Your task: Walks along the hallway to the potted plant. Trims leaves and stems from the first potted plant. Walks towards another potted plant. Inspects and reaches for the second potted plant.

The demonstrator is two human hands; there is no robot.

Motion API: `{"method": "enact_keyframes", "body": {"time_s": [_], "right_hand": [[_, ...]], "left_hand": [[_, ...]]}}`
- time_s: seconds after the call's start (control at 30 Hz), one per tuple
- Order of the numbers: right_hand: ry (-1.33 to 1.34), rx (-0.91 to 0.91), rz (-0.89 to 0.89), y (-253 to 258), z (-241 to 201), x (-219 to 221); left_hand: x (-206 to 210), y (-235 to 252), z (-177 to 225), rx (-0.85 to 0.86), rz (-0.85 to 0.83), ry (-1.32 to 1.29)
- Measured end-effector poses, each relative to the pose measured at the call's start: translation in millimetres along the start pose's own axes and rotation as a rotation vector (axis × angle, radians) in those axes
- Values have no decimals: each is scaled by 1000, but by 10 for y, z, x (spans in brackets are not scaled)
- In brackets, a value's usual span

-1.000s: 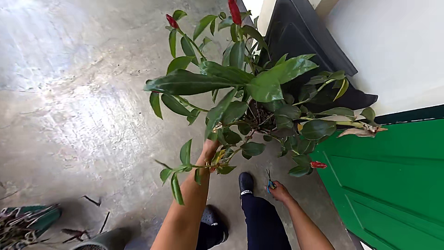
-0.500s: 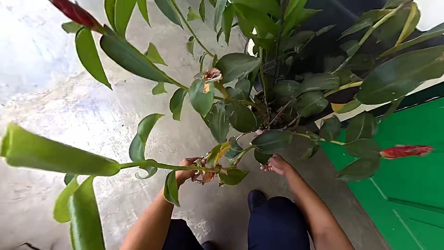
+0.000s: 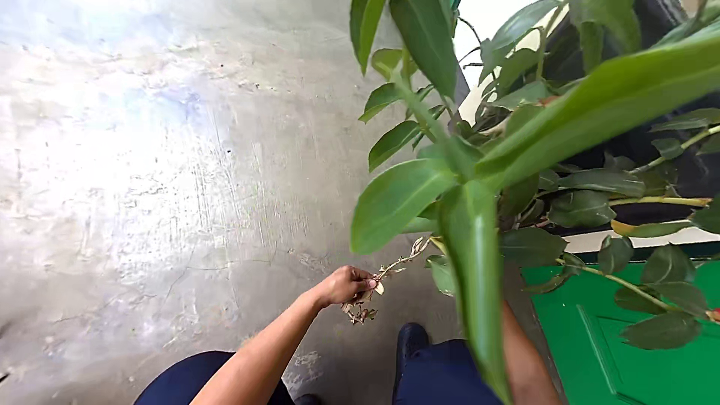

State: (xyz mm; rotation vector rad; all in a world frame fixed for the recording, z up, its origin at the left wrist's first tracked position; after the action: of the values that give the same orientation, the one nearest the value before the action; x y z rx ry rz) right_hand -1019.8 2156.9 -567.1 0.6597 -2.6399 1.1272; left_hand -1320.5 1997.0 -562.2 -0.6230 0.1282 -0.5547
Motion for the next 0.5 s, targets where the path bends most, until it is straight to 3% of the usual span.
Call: {"method": "enact_keyframes", "body": {"time_s": [0.13, 0.2, 0.23, 0.37, 0.5], "right_hand": [[220, -173, -82, 230, 175, -216], [195, -156, 17, 307, 89, -104], [157, -153, 56, 310, 46, -8], [127, -194, -201, 197, 210, -3], [158, -188, -295, 181, 240, 96]], "left_hand": [[6, -6, 139, 24, -114, 82], [139, 9, 319, 109, -149, 30], [154, -11, 440, 168, -132, -50], [-313, -44, 747, 383, 117, -345], [-782, 36, 838, 434, 240, -478]]}}
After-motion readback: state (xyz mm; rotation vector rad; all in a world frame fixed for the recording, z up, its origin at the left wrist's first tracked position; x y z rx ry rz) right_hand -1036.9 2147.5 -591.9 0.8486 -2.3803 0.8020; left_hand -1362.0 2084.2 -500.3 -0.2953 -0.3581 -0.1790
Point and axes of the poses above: each hand's wrist, its own y-axis towards the middle knuckle, its own x-axis out of the palm, z = x × y, the point moved 7 cm from there along y, towards the middle knuckle, and after that the axes turned 14 degrees about -z, right-handed, at the moved point
